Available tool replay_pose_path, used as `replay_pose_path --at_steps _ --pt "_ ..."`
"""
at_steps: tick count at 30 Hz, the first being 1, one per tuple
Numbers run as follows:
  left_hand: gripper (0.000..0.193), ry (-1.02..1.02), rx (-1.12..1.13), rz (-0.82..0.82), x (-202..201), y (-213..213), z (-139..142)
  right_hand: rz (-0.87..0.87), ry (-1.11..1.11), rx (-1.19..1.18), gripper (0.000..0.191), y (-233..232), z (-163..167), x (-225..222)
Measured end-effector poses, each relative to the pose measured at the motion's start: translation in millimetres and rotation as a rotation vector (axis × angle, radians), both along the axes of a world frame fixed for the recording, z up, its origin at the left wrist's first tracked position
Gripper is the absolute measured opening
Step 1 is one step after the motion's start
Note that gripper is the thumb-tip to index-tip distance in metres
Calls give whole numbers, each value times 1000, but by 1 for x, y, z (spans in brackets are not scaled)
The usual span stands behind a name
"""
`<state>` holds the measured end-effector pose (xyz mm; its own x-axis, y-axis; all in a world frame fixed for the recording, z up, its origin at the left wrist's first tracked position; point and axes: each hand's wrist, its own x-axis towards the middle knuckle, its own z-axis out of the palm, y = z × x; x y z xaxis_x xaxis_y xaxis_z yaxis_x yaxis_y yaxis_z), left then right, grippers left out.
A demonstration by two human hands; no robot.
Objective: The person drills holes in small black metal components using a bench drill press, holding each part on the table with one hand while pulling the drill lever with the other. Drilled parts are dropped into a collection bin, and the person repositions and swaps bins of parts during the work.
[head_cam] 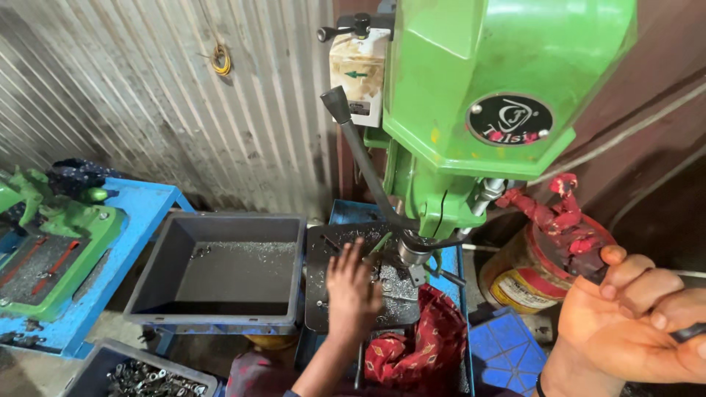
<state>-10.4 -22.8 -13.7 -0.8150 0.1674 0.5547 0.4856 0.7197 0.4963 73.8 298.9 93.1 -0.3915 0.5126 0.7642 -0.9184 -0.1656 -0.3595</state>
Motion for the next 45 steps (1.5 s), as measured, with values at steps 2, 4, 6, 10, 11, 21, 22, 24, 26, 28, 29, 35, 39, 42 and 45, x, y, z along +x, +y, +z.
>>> replay_pose_path --at_steps 2,4,6,10,11,21,22,24,26,28,29,35,39,42,45 --pt "62 -65 131 66 -5 -18 -1 -12 -16 0 46 -2 0 3" --pt "62 -179 291 136 -12 -34 -2 -25 -20 11 47 -4 5 3" --pt "64 -143 389 164 -16 -48 -4 -41 1 41 49 -1 19 -3" --pt "48 -231 579 142 -22 -45 -8 41 -80 48 45 32 85 -53" --pt "35 -226 521 111 -23 -38 -8 90 -115 55 44 42 103 -71" --pt "36 -625 535 -277 -22 5 17 213 -219 199 48 57 168 -139" --pt "34 -697 618 -303 -19 1 20 202 -219 208 49 53 168 -136" --pt "20 -597 604 -211 -12 -4 26 164 -211 234 52 47 169 -132" --pt "20 -536 616 -159 -4 -4 30 137 -205 241 53 42 171 -132" --pt "22 -514 653 -149 5 2 31 137 -204 230 53 41 172 -132" --pt "21 -427 615 -143 8 5 31 139 -202 230 53 41 172 -133" --pt "26 -169 334 -105 17 17 13 205 -201 235 52 50 165 -135" --pt "25 -53 284 -113 10 20 6 258 -236 200 47 51 173 -132" --pt "21 90 187 -100 2 18 6 270 -265 131 43 41 173 -106" --pt "20 76 122 -95 -3 15 10 205 -231 69 44 21 147 -59"
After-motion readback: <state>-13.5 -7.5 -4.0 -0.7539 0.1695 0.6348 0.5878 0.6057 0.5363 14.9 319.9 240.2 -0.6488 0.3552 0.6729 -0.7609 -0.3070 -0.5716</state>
